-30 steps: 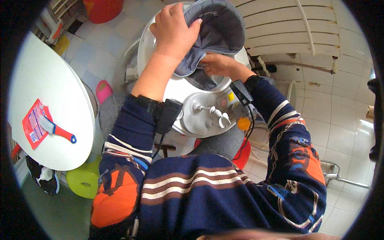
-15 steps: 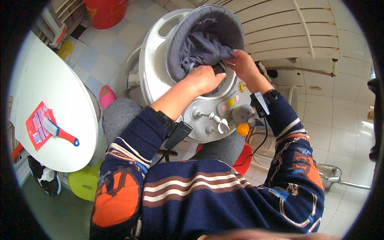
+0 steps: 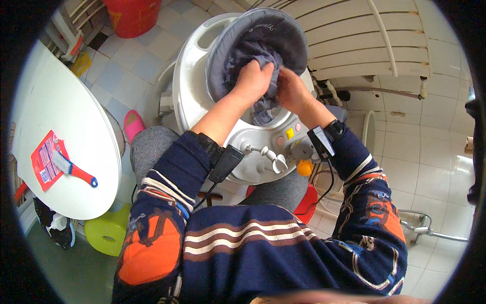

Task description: The person attaches a gray fabric seat cover to a white baby walker base, aligning and fastening it by hand. They then pick up a black circular object and place it into the walker's central opening, and finally lift and reposition the assembled walker.

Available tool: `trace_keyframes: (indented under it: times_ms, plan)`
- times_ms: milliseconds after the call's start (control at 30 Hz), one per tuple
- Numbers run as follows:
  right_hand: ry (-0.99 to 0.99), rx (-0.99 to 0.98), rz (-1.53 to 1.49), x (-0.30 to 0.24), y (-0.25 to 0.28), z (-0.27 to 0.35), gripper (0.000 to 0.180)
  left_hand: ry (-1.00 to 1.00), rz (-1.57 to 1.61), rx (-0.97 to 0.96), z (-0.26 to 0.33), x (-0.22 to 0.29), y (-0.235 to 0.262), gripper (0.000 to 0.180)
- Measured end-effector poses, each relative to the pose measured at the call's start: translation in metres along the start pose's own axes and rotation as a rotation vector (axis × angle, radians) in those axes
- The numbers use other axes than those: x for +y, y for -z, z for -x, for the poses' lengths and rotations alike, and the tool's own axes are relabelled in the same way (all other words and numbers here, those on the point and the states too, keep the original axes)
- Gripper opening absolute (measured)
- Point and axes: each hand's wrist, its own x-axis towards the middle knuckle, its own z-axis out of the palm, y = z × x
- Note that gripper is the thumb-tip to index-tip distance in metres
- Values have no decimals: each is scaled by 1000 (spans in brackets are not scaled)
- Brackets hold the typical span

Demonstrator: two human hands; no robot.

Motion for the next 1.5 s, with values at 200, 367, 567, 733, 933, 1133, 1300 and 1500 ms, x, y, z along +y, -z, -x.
trace_keyframes:
  times_ms: [200, 367, 567, 733, 933, 1133, 1300, 1500]
  plan:
    - [-47, -322, 450, -29, -29, -24, 80, -319, -749, -303, 29, -3, -1, 31]
    - [79, 167, 1152, -22, -44, -54, 60, -419, -912, -260, 35, -13, -7, 35]
    - [396, 212, 1516, -13, -21, -81, 47, -487, -891, -367, 50, 12, 11, 24]
    - [554, 224, 1684, -6, -12, -95, 50, -625, -819, -351, 63, 39, 29, 11]
    - [578, 253, 1646, -1, -6, -100, 42, -567, -749, -257, 58, 39, 44, 23]
    - [641, 141, 1562, 2, 21, -116, 35, -483, -663, -21, 37, 46, 56, 30]
    - [388, 149, 1223, 11, 28, -128, 54, -475, -659, -82, 39, 44, 60, 33]
    - [-187, -227, 209, 1, 28, -85, 77, -424, -706, 58, 33, 53, 75, 32]
